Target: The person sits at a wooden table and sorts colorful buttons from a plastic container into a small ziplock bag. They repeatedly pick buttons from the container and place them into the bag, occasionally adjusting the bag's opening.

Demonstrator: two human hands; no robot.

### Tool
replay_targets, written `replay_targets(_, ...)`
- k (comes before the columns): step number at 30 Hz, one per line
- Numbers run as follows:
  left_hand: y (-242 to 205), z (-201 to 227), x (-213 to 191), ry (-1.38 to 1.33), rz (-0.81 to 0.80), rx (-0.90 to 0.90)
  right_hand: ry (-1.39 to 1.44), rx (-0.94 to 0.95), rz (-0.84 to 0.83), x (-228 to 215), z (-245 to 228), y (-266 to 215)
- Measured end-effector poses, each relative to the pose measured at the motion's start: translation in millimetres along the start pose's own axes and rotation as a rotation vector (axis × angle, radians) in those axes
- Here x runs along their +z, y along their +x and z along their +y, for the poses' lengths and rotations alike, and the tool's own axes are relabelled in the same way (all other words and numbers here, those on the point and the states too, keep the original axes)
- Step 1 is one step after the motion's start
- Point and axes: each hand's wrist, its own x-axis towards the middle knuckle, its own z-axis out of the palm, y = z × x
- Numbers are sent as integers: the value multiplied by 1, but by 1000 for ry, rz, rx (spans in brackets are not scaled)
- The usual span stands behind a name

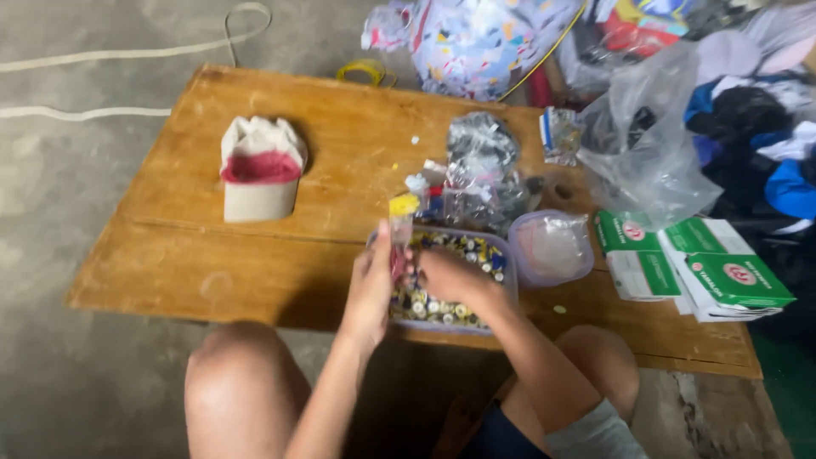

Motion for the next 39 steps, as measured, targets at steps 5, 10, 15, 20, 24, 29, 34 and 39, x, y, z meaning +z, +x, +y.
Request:
replay_targets(5, 15, 24, 8, 5, -80, -17, 72, -19, 55, -22, -13, -21)
replay_targets(10, 43, 32, 19, 125, -124, 15, 128, -99, 186, -28, -19, -33)
replay_targets(15, 64, 10, 7, 144, -98, 22, 113, -73, 236, -17, -10, -33)
replay_targets(20, 63, 3, 0, 136, -96, -29, 89, -18, 252, -11, -2, -25)
replay_targets(24, 61, 4, -1, 143, -122, -19, -4, 7, 303, -7, 14, -8)
replay_targets(29, 58, 5, -9, 175, -168, -21, 3, 37, 295, 0, 26, -7)
replay_targets(34, 65, 0, -17, 172, -204, 41, 59, 25, 310, -11, 18, -18)
replay_targets(39, 72, -4, -23, 172, -181, 65, 24, 20, 348, -14, 26, -12)
